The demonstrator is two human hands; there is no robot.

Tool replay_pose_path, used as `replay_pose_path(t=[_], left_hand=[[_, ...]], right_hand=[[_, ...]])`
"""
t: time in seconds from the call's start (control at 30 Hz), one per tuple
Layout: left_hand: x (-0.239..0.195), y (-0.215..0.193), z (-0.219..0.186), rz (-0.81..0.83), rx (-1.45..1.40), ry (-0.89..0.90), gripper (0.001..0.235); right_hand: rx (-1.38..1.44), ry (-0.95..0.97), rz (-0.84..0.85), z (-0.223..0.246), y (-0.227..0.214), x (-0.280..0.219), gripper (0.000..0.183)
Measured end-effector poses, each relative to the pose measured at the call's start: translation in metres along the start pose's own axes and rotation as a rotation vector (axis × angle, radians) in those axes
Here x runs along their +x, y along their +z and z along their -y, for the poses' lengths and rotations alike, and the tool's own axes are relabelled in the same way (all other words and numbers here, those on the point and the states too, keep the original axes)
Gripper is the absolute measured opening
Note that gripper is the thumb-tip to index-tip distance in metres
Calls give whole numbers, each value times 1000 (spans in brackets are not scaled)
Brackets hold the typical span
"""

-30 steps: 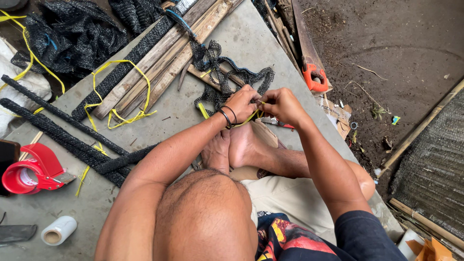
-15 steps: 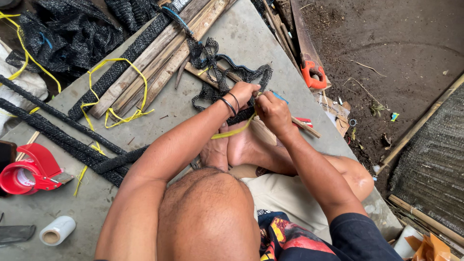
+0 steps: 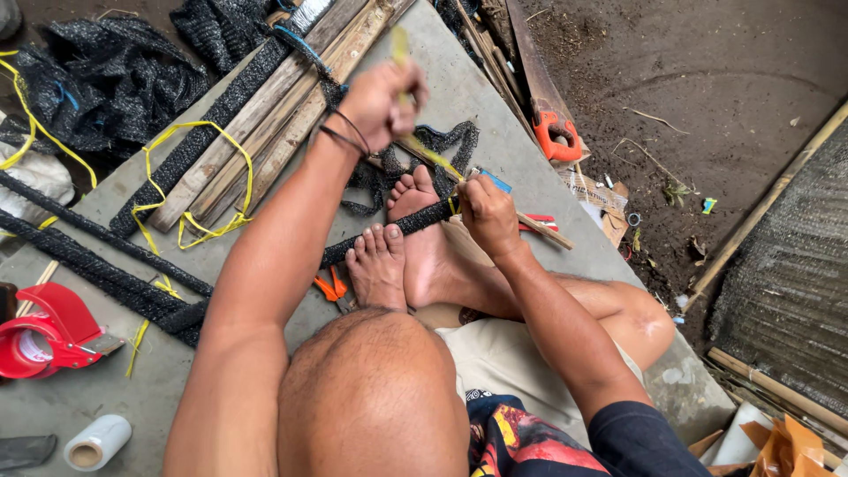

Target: The person wraps strips of black mesh around wooden pieces, securing them with yellow string and tape, while sitting on the ground among various tools and materials.

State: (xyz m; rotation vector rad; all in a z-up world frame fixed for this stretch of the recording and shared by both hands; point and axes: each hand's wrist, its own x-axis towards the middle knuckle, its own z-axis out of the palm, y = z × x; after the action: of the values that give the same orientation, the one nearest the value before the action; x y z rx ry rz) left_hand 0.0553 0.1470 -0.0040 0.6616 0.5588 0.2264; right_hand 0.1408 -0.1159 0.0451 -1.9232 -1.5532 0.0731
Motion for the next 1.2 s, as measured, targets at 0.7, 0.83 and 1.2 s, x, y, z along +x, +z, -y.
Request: replay_pose_path(t=[0.7, 0.83, 1.2], left_hand=[[-14, 20, 70, -121, 1546, 240, 36], [-16, 23, 80, -170, 1523, 319, 37], [-22, 25, 77, -191, 1501, 258, 35]], right_hand=[[371, 171, 130, 16, -5, -9, 21], [584, 275, 139, 12, -4, -21, 13], [1013, 931, -10, 4, 37, -9, 30]])
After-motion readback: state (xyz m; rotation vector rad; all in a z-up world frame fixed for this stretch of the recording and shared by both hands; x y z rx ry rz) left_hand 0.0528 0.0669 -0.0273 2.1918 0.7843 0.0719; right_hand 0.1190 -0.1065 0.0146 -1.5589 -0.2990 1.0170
